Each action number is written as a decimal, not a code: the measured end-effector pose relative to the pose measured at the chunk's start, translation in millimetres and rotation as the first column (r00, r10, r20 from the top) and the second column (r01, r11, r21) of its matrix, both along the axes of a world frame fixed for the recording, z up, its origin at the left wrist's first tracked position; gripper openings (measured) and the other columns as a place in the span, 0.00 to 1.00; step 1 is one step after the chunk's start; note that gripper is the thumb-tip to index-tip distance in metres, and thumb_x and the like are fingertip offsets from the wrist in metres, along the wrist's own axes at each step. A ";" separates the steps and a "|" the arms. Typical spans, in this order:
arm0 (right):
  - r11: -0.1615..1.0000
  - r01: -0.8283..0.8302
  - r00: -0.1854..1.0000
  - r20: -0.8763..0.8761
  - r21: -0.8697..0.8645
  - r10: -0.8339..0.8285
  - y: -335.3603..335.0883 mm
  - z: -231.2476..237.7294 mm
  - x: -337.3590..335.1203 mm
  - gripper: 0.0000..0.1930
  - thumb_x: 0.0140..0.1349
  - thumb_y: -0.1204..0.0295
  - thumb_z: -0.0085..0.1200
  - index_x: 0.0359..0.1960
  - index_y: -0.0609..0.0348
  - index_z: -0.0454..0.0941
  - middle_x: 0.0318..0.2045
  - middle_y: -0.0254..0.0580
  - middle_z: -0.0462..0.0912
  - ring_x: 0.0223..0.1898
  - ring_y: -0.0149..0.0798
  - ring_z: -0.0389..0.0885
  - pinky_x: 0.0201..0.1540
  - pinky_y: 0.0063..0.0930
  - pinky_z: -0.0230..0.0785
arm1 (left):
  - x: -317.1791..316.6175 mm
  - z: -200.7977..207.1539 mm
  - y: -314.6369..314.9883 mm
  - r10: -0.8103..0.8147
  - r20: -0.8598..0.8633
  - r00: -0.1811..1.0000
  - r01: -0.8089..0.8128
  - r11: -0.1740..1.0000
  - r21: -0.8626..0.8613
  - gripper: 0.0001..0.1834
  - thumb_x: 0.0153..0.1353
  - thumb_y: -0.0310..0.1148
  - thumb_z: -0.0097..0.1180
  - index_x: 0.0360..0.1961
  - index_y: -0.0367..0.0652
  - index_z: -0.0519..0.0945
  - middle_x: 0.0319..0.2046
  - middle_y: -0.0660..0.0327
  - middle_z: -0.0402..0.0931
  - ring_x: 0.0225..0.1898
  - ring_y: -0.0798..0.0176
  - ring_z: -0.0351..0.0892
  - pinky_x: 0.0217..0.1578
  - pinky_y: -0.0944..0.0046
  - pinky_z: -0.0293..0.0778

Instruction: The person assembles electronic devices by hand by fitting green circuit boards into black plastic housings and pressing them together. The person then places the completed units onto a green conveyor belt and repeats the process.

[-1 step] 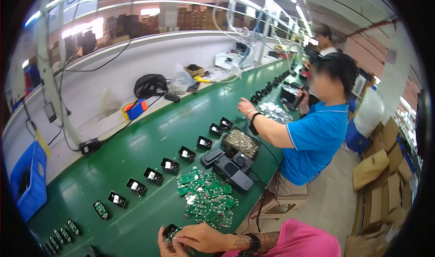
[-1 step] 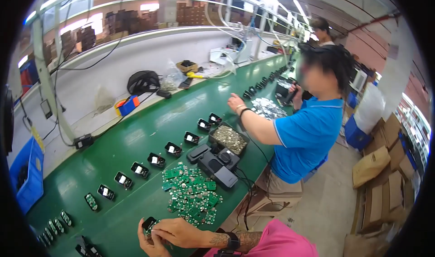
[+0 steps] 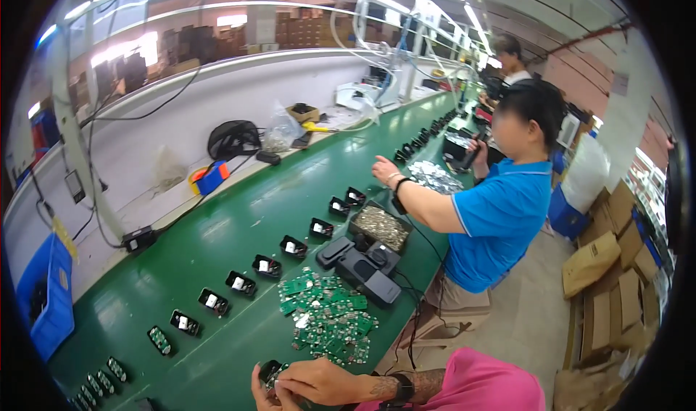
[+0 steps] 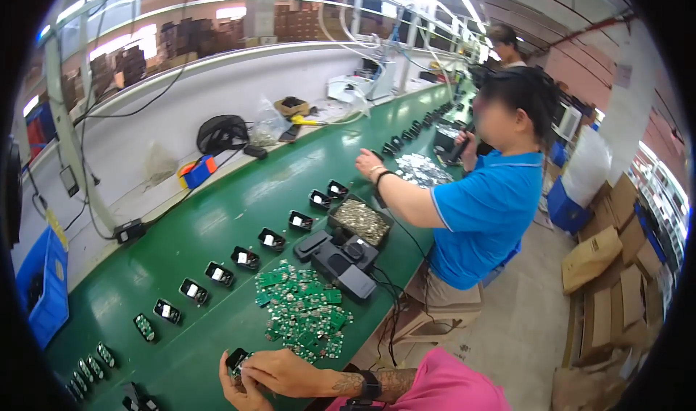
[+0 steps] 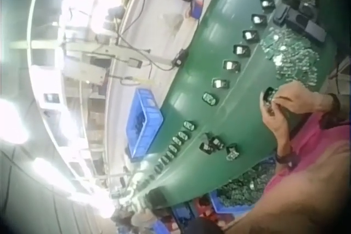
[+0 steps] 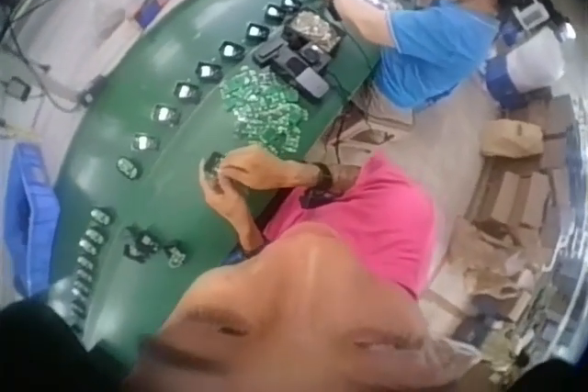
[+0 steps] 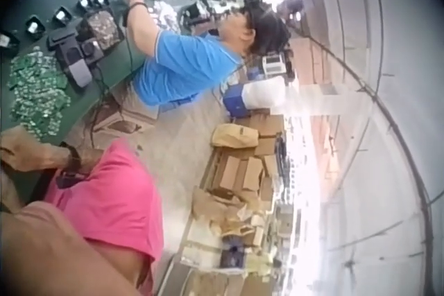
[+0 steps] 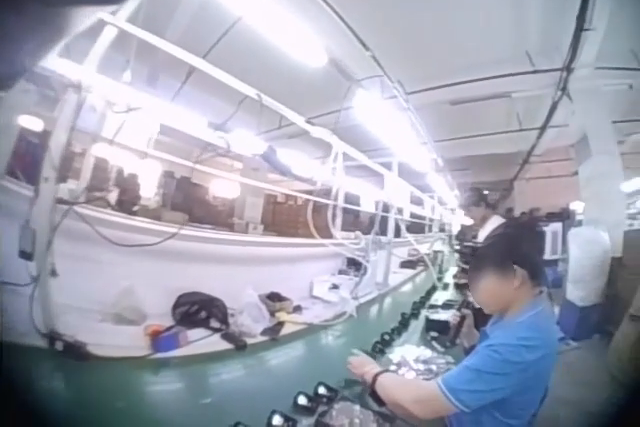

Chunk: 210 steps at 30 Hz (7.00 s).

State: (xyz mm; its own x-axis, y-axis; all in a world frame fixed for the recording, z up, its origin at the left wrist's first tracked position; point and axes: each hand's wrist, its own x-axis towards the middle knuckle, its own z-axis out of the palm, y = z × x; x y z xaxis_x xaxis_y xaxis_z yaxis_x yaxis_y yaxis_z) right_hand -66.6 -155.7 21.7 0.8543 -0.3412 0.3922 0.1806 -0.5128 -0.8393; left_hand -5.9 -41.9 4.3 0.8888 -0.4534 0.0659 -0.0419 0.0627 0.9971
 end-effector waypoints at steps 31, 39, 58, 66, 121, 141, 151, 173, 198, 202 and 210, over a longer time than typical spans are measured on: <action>0.933 -0.168 0.982 -0.132 -0.318 0.132 -41.4 42.7 17.7 0.02 0.56 0.79 0.58 0.29 0.61 0.77 0.20 0.41 0.75 0.18 0.43 0.76 0.20 0.35 0.64 | 20.4 19.1 -8.3 0.031 0.560 0.828 -0.127 0.983 0.133 0.18 0.64 0.25 0.59 0.55 0.34 0.78 0.46 0.43 0.81 0.43 0.49 0.85 0.42 0.61 0.80; 0.917 -0.178 0.966 -0.240 -0.357 0.094 -30.6 0.9 23.6 0.04 0.59 0.75 0.54 0.33 0.60 0.73 0.24 0.44 0.74 0.25 0.49 0.80 0.24 0.41 0.72 | 19.8 -7.5 -5.9 0.037 0.388 0.921 -0.130 0.967 0.218 0.20 0.63 0.22 0.56 0.57 0.36 0.77 0.47 0.46 0.81 0.42 0.50 0.85 0.38 0.59 0.82; 0.975 -0.058 0.997 -0.042 0.215 0.069 -6.0 -21.0 20.1 0.09 0.63 0.71 0.62 0.39 0.65 0.81 0.32 0.45 0.81 0.32 0.34 0.82 0.35 0.27 0.73 | 27.4 -10.3 2.9 -0.033 0.031 0.999 0.034 0.999 -0.008 0.34 0.60 0.31 0.68 0.64 0.31 0.69 0.50 0.52 0.78 0.42 0.66 0.81 0.42 0.68 0.79; 0.852 0.017 0.919 -0.343 0.523 0.192 -38.7 6.7 15.6 0.12 0.64 0.69 0.61 0.27 0.65 0.81 0.17 0.31 0.78 0.21 0.21 0.71 0.22 0.22 0.62 | 25.4 -7.0 10.0 -0.106 0.013 0.994 0.105 0.991 0.088 0.26 0.55 0.15 0.61 0.57 0.42 0.79 0.56 0.55 0.76 0.44 0.68 0.81 0.37 0.70 0.83; 0.887 -0.242 0.887 -0.280 0.393 0.366 38.7 15.0 129.6 0.19 0.68 0.75 0.53 0.61 0.60 0.72 0.33 0.37 0.80 0.33 0.26 0.78 0.33 0.23 0.74 | 106.3 36.9 65.7 0.226 0.096 0.969 -0.241 0.952 0.189 0.12 0.71 0.31 0.47 0.51 0.38 0.75 0.32 0.54 0.82 0.20 0.66 0.82 0.16 0.67 0.76; 0.864 0.482 0.815 -0.290 -0.146 -0.503 -124.0 11.6 -48.7 0.08 0.63 0.77 0.58 0.42 0.68 0.81 0.28 0.40 0.81 0.26 0.28 0.77 0.31 0.22 0.68 | 330.0 -12.7 107.2 -0.037 0.798 0.601 -0.716 0.420 0.558 0.32 0.66 0.43 0.56 0.67 0.39 0.67 0.59 0.45 0.74 0.60 0.40 0.72 0.57 0.49 0.71; 0.792 0.344 0.822 -0.247 -0.504 -0.513 -168.9 -11.5 36.9 0.18 0.57 0.70 0.64 0.49 0.62 0.79 0.42 0.48 0.75 0.45 0.50 0.77 0.45 0.43 0.73 | 261.5 -7.4 5.4 -0.434 0.566 0.701 -0.380 0.445 0.811 0.47 0.51 0.47 0.70 0.68 0.38 0.64 0.65 0.50 0.67 0.56 0.45 0.76 0.53 0.51 0.75; 0.976 0.177 0.984 0.009 -0.129 -0.178 -167.8 -53.5 -105.4 0.08 0.54 0.72 0.58 0.32 0.65 0.81 0.22 0.45 0.78 0.20 0.49 0.75 0.26 0.41 0.70 | 30.7 -46.2 -18.2 -0.250 0.642 0.725 -0.270 0.754 0.599 0.50 0.52 0.59 0.69 0.63 0.27 0.70 0.49 0.42 0.77 0.46 0.47 0.81 0.47 0.55 0.78; 0.863 -0.228 0.955 0.067 -0.452 0.288 -185.2 -86.6 -122.6 0.16 0.61 0.65 0.63 0.45 0.64 0.81 0.37 0.45 0.82 0.35 0.44 0.81 0.38 0.38 0.81 | 25.7 -47.6 -4.9 -0.625 0.611 0.486 -0.415 0.451 0.791 0.57 0.61 0.73 0.44 0.72 0.29 0.54 0.61 0.40 0.63 0.59 0.44 0.66 0.57 0.48 0.65; 0.997 -0.018 0.997 -0.079 0.070 0.023 -172.2 -73.5 -114.2 0.07 0.53 0.74 0.62 0.31 0.63 0.81 0.20 0.40 0.76 0.19 0.43 0.75 0.23 0.34 0.70 | 28.4 -57.4 -35.0 -0.550 0.650 0.524 -0.342 0.564 0.752 0.55 0.55 0.71 0.56 0.69 0.33 0.63 0.60 0.42 0.64 0.54 0.46 0.72 0.49 0.51 0.74; 0.944 -0.076 0.990 -0.133 -0.320 0.035 -147.5 -3.2 -55.5 0.05 0.55 0.70 0.59 0.29 0.54 0.76 0.22 0.33 0.71 0.24 0.32 0.76 0.25 0.26 0.70 | 34.6 -33.0 -36.1 -0.326 0.619 0.714 -0.225 0.731 0.644 0.36 0.52 0.41 0.69 0.62 0.41 0.75 0.56 0.47 0.69 0.43 0.51 0.80 0.41 0.59 0.81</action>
State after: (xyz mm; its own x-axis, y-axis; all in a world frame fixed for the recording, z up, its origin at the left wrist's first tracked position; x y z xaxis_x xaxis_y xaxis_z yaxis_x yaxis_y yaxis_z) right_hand -122.1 -303.2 18.5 0.9172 -0.1642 0.3630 0.1216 -0.7522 -0.6476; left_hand 28.6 -78.0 -28.7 0.6933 -0.6608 0.2877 -0.7048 -0.5382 0.4621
